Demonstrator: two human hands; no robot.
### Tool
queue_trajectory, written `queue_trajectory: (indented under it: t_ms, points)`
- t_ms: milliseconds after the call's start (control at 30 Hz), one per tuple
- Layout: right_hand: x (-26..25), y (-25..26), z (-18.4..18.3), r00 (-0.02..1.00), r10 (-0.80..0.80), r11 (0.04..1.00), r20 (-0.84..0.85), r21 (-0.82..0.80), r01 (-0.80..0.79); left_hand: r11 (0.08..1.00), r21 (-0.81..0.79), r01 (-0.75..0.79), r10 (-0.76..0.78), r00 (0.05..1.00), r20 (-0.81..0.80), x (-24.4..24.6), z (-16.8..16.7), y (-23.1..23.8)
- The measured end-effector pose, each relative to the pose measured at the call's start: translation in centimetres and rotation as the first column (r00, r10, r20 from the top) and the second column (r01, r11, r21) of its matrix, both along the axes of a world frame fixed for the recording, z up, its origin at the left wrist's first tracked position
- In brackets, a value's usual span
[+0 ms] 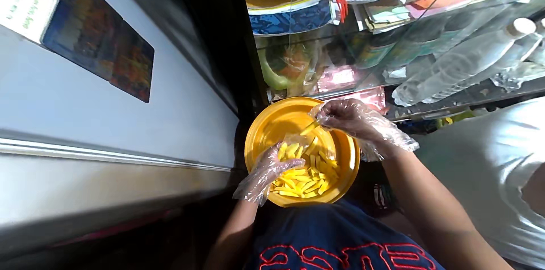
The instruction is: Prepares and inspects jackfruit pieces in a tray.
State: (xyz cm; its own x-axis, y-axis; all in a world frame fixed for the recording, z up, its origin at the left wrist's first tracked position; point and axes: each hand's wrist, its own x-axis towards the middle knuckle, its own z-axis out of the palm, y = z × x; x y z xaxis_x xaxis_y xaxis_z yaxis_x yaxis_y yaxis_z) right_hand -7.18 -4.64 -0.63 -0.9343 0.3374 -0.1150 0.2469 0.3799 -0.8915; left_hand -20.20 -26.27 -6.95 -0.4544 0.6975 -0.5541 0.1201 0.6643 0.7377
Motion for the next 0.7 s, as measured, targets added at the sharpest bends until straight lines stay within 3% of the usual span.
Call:
queue_trajectory:
  t_ms: [233,367,567,700]
  points:
    - [-0.7,-0.7,0.9,0.999,-0.008,0.975,0.043,0.223,-0.001,0.999,-0.023,0.042,-0.043,0.999,-0.025,0.1,0.4,0.4]
    - [-0.3,-1.8,1.0,1.0,0.009,0.946,-0.013,0.325,-0.004,0.999,-0.005,0.039,-0.039,0.999,-0.013,0.2,0.1,0.5]
    - [-2.5,-1.5,1.6,0.992,0.072,0.974,0.106,0.206,-0.093,0.998,-0.025,0.052,-0.051,0.998,0.036,0.1,0.2,0.6]
    - [-4.1,-1.3,0.1,0.958,0.216,0.963,0.188,0.12,-0.24,0.996,0.083,0.035,-0.048,0.986,0.158,0.2,0.5,0.8]
